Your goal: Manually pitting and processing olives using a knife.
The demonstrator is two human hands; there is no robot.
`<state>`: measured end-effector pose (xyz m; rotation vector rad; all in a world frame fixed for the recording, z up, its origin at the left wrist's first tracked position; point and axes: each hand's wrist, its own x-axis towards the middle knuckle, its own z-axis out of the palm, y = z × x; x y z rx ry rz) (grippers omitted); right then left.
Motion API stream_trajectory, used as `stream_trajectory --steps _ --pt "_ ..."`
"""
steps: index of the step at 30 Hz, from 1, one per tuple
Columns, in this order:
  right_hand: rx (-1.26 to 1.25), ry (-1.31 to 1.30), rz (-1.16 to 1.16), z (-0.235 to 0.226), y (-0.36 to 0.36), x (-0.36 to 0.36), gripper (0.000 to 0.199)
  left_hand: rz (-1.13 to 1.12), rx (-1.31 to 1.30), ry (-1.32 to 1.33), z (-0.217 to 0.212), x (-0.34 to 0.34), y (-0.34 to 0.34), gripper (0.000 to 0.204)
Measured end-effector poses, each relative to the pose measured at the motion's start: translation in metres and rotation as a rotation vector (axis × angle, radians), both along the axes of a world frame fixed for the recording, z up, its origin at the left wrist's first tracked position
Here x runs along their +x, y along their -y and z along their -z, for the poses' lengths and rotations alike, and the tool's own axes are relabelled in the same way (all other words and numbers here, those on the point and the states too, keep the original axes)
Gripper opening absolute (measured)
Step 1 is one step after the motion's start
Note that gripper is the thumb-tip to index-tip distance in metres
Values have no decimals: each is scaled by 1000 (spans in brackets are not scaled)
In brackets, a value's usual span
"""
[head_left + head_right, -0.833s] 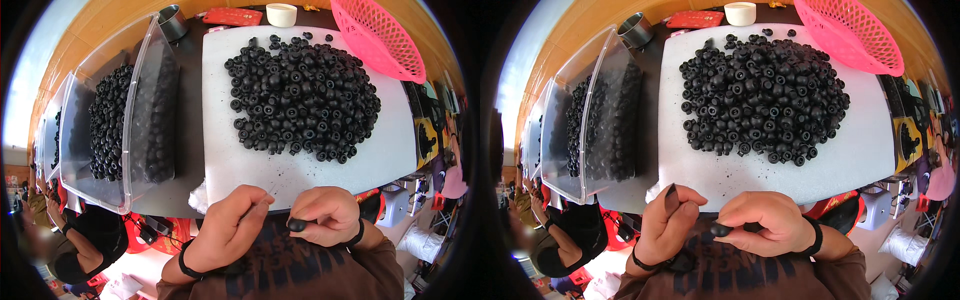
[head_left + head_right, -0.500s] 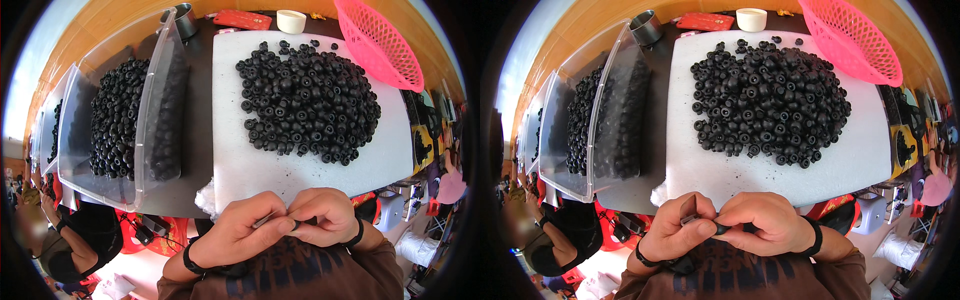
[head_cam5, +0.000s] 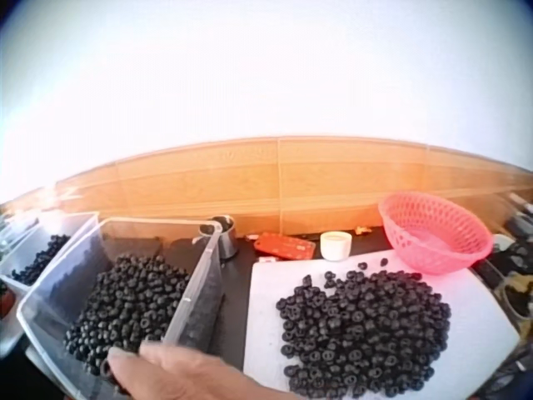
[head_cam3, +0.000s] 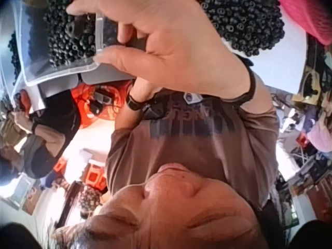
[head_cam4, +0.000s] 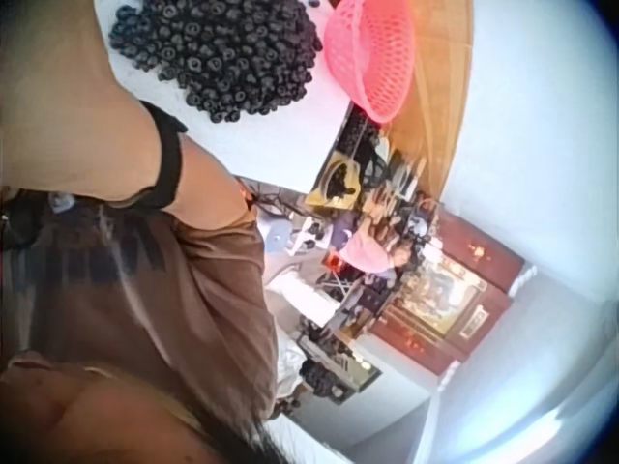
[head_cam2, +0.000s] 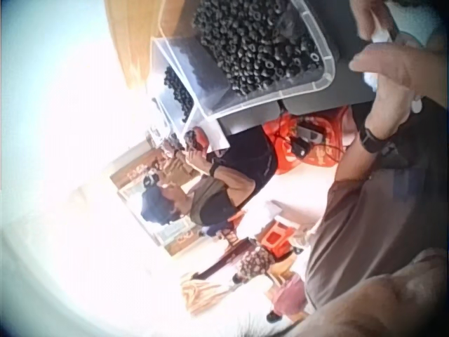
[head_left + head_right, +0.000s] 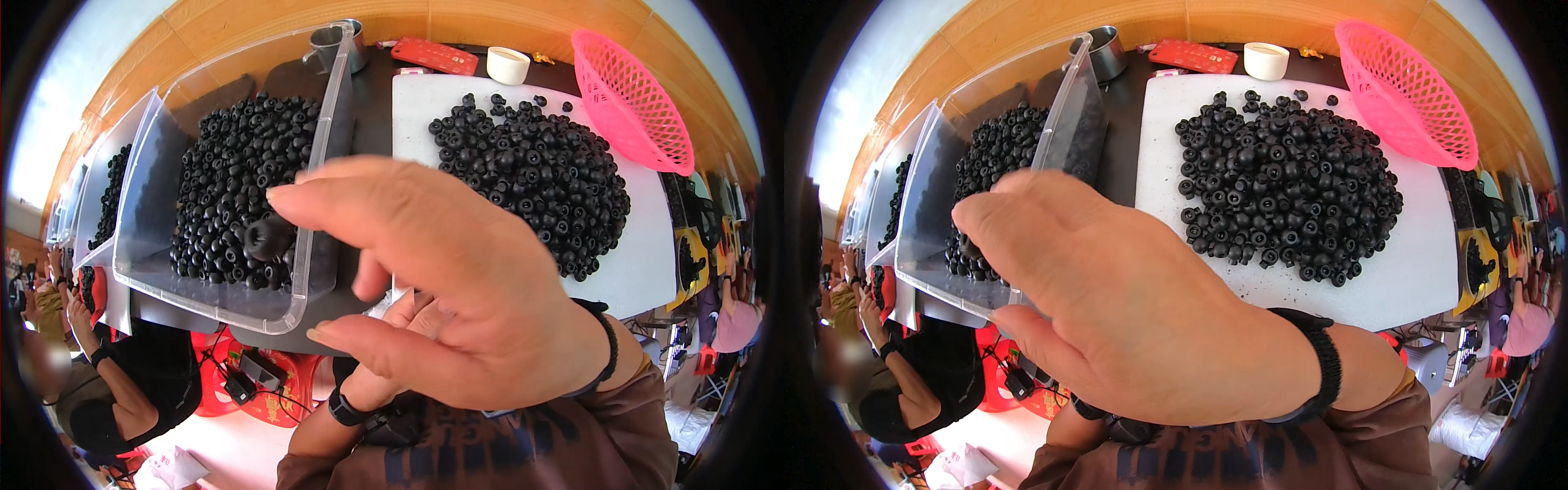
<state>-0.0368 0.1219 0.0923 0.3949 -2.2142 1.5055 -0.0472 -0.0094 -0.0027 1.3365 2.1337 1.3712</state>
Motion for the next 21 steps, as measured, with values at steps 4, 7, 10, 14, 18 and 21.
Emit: stream_trajectory --steps 4,7,10,14,18,21 --pt "116 -53 156 17 -24 15 52 7 292 967 13 2 -2 18" --pt "-49 244 331 39 -55 54 41 47 335 1466 11 -1 -6 18" --pt "52 294 458 63 -67 79 28 39 277 1400 9 1 -12 19" --pt "318 294 554 89 -70 98 26 21 231 1297 10 3 -18 20" --pt "726 158 654 105 -67 95 26 -18 270 1251 12 8 -17 19" --pt "782 192 649 106 -67 95 23 -48 288 1233 14 12 -18 20"
